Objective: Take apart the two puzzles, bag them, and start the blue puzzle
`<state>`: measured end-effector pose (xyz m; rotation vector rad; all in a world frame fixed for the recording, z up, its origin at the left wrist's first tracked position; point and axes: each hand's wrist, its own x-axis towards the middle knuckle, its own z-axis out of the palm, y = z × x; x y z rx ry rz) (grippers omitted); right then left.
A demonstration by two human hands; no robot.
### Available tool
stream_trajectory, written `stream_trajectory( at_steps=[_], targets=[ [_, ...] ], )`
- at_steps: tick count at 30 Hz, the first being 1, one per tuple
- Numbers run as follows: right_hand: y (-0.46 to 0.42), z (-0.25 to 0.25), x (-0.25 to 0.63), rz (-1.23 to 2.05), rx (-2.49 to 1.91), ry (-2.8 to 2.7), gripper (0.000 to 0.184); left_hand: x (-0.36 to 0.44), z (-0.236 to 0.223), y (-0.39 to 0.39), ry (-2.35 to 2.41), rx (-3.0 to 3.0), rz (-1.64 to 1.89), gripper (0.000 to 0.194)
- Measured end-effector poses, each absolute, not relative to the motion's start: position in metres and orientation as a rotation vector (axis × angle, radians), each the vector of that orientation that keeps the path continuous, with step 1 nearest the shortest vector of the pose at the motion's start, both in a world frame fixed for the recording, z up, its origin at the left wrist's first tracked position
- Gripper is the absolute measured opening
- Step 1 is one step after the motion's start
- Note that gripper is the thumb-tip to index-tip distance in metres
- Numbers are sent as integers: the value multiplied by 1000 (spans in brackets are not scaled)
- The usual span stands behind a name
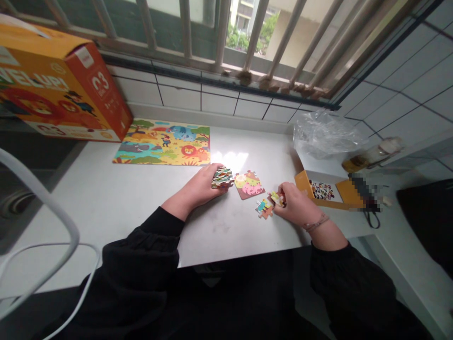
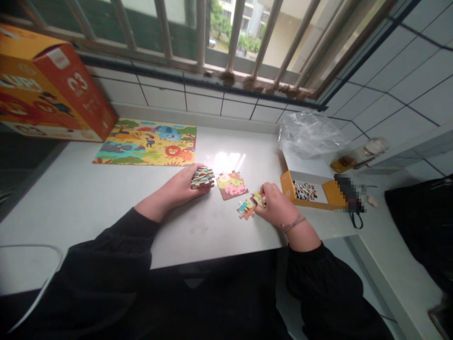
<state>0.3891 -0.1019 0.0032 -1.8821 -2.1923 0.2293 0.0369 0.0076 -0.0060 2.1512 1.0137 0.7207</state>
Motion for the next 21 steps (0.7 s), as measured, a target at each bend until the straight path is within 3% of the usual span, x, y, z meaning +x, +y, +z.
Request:
stream_trajectory(
  at_steps=[11,21],
  targets=[
    [-102,4,381,259,-1843,-2149,20,36,-3,7,1031,2128,723,53],
    [-100,5,384,296,-1824,-2142,30,37,-5,7,1028,2141,740,53]
  ],
)
